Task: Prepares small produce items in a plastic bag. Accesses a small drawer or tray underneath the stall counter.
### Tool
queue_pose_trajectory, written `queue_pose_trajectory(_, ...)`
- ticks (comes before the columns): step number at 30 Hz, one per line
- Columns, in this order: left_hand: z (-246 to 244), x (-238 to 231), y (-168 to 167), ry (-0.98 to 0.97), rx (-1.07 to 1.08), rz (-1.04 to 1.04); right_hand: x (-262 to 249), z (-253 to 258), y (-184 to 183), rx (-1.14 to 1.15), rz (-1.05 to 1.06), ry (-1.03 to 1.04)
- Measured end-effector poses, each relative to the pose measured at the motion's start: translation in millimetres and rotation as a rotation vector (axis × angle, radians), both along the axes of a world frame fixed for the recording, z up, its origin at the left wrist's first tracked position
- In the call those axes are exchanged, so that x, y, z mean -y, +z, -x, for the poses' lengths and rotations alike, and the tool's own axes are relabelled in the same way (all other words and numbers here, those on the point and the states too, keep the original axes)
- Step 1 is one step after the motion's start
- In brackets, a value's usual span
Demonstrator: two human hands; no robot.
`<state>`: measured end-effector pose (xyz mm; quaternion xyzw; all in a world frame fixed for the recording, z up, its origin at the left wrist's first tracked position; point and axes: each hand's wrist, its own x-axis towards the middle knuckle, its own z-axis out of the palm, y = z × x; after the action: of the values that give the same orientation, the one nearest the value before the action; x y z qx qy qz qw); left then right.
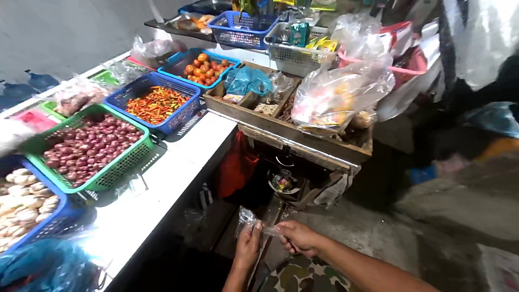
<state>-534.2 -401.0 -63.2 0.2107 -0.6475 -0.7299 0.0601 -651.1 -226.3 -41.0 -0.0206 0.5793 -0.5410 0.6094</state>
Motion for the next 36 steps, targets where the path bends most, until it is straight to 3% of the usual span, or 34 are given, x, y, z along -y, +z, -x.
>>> queue_pose_trajectory(2, 8.3, -5.0, 6.2, 0.001, -0.024, 0.011, -9.9, 7.3, 2.9, 0.06, 0.044, -0.085)
queue_pose_trajectory(4, 16.4, -14.8, 17.2, 0.021, -0.034, 0.016, -21.5, 16.3, 8.5, 0.017, 0.088, -0.03)
queue_pose_trajectory(8, 41.2, -45.8, 37.5, 0.069, -0.018, 0.061, -48.7, 37.9, 24.4, -0.668, -0.003, 0.245)
queue_pose_trajectory(12, 70.9, -84.7, 31.9, 0.043, -0.039, 0.113, -79.1, 56.1, 36.0, -1.024, -0.09, 0.372)
queue_pose_trajectory(15, 84.8, -114.5, 32.3, -0.004, -0.023, 0.13, -102.8, 71.7, 39.6, -1.062, -0.053, 0.455)
queue_pose_trajectory(20, 113.5, -157.8, 19.2, -0.037, -0.05, -0.038, -149.4, 98.4, 30.2, -0.986, -0.096, 0.494)
queue_pose_trajectory(26, 139.5, -184.4, 24.2, -0.204, -0.008, -0.25, -194.3, 109.7, 16.6, -0.471, 0.042, 0.055)
queue_pose_trajectory(31, 168.7, -182.9, 31.0, -0.35, -0.087, -0.364, -210.9, 114.4, 23.5, -0.301, 0.082, -0.351)
queue_pose_trajectory(34, 188.9, -175.6, 37.3, -0.501, -0.099, -0.218, -213.8, 115.6, 27.5, -0.341, 0.114, -0.562)
queue_pose_trajectory(36, 204.3, -167.3, 53.9, -0.679, -0.046, 0.081, -212.3, 117.4, 35.6, -0.566, 0.064, -0.633)
